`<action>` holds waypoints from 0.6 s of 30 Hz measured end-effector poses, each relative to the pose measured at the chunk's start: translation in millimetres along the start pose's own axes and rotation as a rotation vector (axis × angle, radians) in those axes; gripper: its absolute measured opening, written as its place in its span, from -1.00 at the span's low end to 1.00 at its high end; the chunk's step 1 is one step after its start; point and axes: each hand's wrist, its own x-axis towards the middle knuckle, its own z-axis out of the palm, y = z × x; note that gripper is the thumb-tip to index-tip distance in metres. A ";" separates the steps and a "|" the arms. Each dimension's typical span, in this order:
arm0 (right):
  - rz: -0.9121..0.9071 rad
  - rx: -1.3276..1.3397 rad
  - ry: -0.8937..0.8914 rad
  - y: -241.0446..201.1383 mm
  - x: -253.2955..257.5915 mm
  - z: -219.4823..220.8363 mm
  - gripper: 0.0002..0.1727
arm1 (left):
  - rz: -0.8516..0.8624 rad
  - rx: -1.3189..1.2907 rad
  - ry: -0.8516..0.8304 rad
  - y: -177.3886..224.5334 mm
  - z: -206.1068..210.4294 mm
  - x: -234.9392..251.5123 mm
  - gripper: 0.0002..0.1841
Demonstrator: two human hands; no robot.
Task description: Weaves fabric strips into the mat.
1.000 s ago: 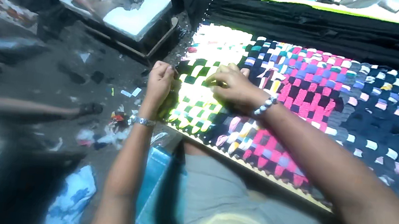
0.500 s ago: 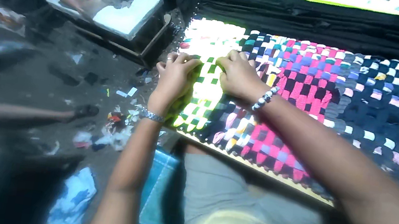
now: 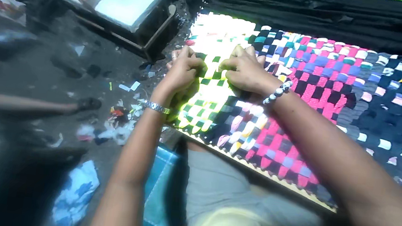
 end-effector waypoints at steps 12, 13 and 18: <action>-0.158 0.150 0.210 25.8 -17.9 -13.4 -0.69 | 0.077 0.139 0.160 1.4 -14.1 -21.8 -0.62; -0.172 0.122 0.208 29.9 -19.8 -11.8 -0.67 | 0.077 0.169 0.165 0.5 -10.0 -22.4 -0.60; -0.173 0.135 0.231 37.5 -23.5 -9.8 -0.56 | 0.117 0.206 0.161 -9.6 -4.2 -23.8 -0.55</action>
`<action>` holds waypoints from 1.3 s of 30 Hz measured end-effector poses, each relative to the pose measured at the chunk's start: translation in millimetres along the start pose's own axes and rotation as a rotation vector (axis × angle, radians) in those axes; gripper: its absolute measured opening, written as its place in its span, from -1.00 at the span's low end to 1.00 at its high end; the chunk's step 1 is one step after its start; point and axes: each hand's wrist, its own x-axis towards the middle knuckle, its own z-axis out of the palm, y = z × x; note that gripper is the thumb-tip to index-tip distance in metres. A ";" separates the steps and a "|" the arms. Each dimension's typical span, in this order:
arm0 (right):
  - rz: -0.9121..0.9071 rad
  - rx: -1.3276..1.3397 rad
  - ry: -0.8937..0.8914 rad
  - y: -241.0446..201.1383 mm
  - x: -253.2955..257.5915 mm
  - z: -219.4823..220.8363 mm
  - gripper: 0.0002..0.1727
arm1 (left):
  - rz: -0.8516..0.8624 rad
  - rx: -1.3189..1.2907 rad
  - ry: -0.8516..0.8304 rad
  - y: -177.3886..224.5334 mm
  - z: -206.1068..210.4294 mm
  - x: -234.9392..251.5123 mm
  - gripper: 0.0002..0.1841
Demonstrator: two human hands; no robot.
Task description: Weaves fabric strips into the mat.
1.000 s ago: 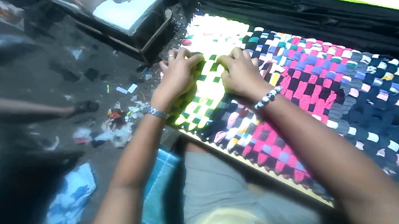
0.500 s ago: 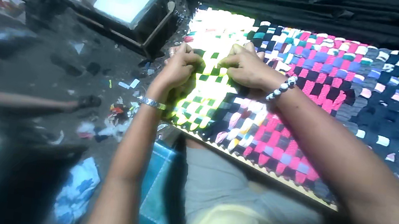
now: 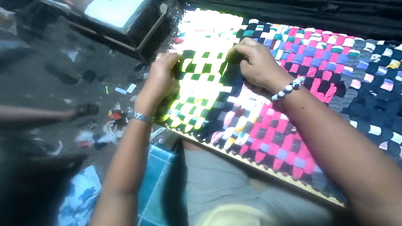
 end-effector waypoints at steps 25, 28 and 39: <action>0.166 -0.249 0.033 5.4 -49.7 -11.1 -0.67 | 0.185 0.026 -0.350 91.9 30.3 62.8 -0.71; 0.176 -0.198 -0.004 10.6 -41.2 -15.9 -0.70 | 0.234 -0.050 -0.386 81.1 27.7 66.8 -0.69; 0.006 -0.062 -0.052 28.4 -44.1 -17.5 -0.63 | 0.343 -0.484 -0.342 47.5 25.9 62.4 -0.64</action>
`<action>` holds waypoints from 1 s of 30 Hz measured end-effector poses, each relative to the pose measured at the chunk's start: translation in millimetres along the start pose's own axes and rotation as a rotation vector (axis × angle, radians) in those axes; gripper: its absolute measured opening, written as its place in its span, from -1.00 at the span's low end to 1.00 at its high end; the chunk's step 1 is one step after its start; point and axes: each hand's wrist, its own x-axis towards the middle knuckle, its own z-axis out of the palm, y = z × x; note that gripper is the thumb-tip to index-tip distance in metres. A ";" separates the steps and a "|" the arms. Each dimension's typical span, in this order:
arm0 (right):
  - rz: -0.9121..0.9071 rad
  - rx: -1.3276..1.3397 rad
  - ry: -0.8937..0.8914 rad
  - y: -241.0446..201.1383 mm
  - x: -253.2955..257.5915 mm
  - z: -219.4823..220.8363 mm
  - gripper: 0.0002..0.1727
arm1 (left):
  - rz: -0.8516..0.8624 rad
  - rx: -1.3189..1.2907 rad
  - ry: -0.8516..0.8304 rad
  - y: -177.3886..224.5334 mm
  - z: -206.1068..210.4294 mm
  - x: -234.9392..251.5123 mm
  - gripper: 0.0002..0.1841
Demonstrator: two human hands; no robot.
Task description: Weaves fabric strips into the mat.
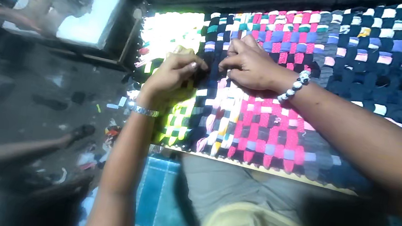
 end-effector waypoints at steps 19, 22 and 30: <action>0.016 -0.134 0.040 11.6 -39.8 -26.7 -0.65 | -0.295 0.481 0.119 29.2 19.5 -16.0 -0.68; 0.036 -0.102 0.087 8.2 -40.5 -27.9 -0.67 | -0.344 0.555 0.075 39.6 18.0 -3.7 -0.73; 0.271 -0.282 -0.007 -10.8 -55.3 -39.7 -0.59 | -0.202 0.621 0.168 54.2 65.7 6.3 -0.66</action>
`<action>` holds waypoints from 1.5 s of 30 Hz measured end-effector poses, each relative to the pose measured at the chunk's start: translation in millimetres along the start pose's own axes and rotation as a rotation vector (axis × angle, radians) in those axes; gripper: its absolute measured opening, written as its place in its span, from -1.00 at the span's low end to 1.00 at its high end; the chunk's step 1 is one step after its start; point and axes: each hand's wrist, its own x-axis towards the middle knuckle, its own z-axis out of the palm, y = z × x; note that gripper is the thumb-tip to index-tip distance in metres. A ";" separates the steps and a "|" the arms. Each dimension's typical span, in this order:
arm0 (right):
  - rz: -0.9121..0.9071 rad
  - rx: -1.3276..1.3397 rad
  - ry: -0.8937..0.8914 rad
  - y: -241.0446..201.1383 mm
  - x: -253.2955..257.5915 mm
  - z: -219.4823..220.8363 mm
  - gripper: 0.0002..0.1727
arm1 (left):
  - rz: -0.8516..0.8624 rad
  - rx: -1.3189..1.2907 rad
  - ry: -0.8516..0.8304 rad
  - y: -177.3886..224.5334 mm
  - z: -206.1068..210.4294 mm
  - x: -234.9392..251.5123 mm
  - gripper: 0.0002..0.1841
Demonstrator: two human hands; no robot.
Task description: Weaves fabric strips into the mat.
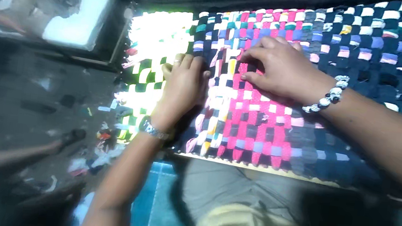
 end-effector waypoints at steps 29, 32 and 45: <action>-0.192 0.191 0.022 34.0 2.1 19.9 -0.64 | 0.113 -0.244 0.035 -14.7 6.2 6.8 -0.63; -0.208 0.188 0.039 33.7 1.2 19.4 -0.65 | 0.098 -0.189 0.067 -4.3 4.4 8.5 -0.72; -0.172 0.156 0.077 28.8 -2.1 21.6 -0.64 | 0.103 -0.243 -0.118 -12.4 -1.6 14.4 -0.68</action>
